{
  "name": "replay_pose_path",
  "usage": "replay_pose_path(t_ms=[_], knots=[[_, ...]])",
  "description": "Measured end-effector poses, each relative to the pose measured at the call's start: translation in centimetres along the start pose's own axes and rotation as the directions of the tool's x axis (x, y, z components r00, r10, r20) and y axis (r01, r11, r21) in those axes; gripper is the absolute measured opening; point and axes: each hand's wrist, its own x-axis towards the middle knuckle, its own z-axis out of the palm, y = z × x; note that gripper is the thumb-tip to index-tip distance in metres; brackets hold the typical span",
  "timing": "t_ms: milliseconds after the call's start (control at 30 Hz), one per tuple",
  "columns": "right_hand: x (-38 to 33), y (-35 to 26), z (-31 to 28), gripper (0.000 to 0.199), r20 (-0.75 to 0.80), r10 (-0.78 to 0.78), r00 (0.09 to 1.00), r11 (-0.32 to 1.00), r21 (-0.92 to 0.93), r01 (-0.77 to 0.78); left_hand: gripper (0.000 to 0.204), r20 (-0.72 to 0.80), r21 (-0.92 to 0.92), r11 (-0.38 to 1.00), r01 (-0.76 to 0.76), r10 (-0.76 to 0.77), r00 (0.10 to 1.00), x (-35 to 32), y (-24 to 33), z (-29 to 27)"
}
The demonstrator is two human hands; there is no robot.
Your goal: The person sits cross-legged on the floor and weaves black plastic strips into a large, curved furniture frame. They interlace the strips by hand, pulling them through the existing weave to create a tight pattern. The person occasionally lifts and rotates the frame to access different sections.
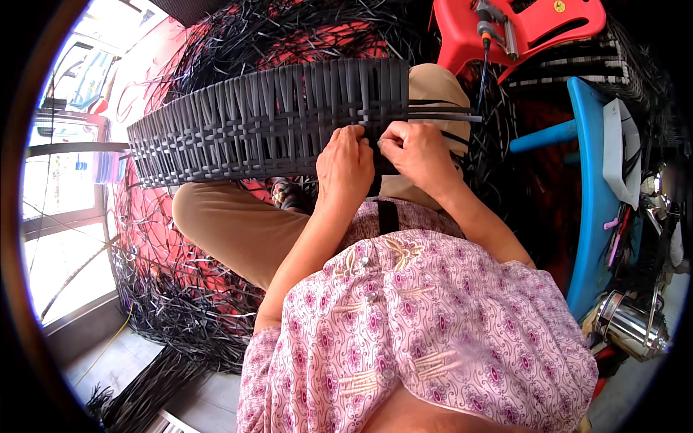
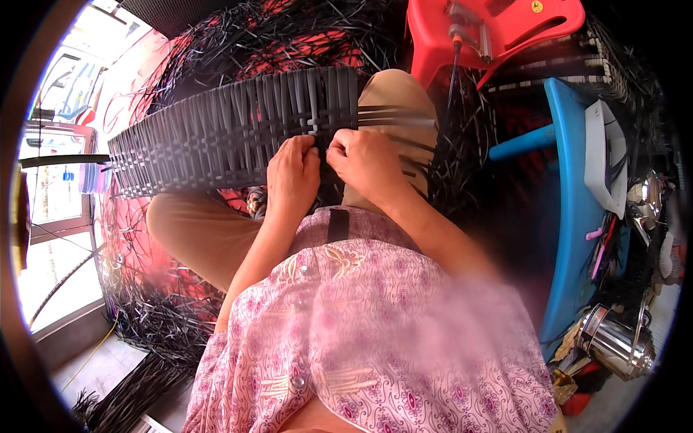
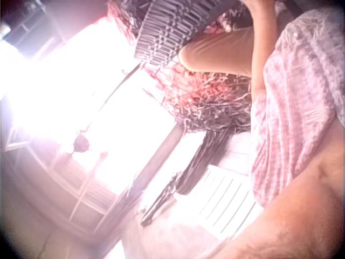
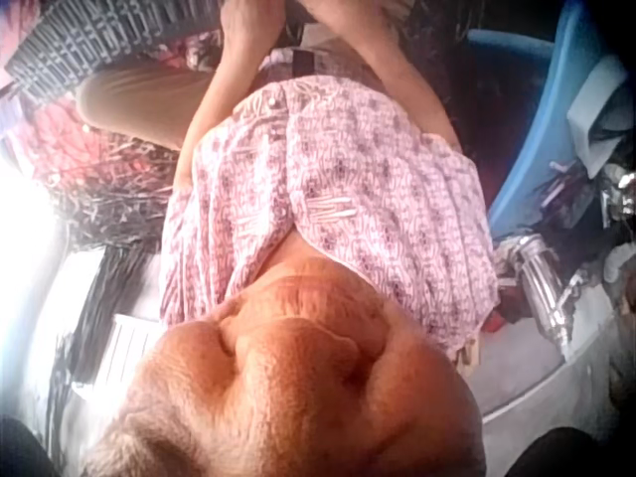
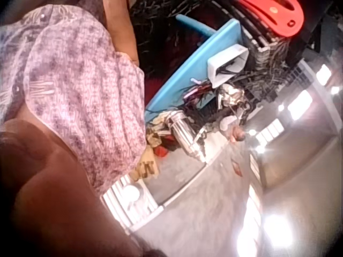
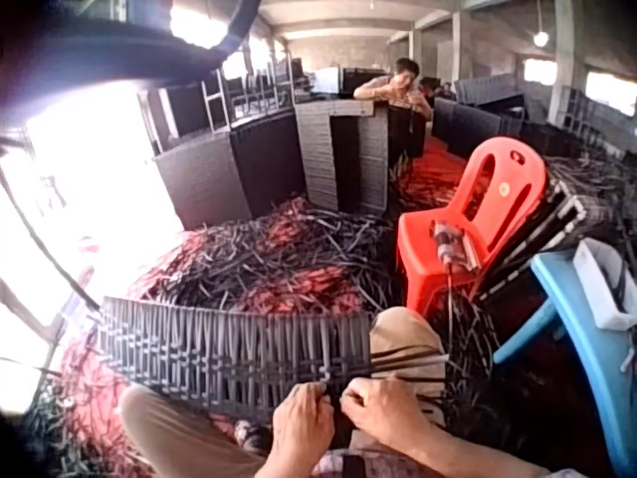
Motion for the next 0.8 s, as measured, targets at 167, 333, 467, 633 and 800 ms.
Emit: replay_pose_path(t_ms=[167, 333, 467, 633, 800], knots=[[-0.2, 0.1, 0.6, 0.016, -0.042, -0.076, 0.996, 0.993, -0.092, 0.072, 0.017, 0.06, 0.017, 1.0, 0.0, -0.001, 0.998, -0.1, 0.2, -1.0], [-0.2, -0.3, 0.8, 0.015, 0.032, -0.068, 0.997, 0.975, -0.209, 0.073, 0.016, 0.137, 0.062, 0.992, -0.11, 0.101, 0.985, 0.7, -1.0, -1.7], [-0.1, -0.2, 0.6, 0.014, 0.001, -0.078, 0.997, 0.97, -0.229, 0.077, 0.013, 0.183, 0.012, 0.99, -0.138, 0.134, 0.974, 1.8, -0.5, -2.6], [-0.6, -1.5, 1.2, 0.019, 0.032, -0.107, 0.994, 0.911, -0.397, 0.111, 0.014, 0.209, -0.033, 0.997, -0.063, 0.069, 0.976, 1.4, -1.0, -3.3], [0.6, -1.6, 1.3, 0.018, 0.045, -0.098, 0.994, 0.872, -0.477, 0.108, 0.012, 0.085, -0.046, 0.989, -0.144, 0.147, 0.985, 2.1, -0.1, -3.7]])
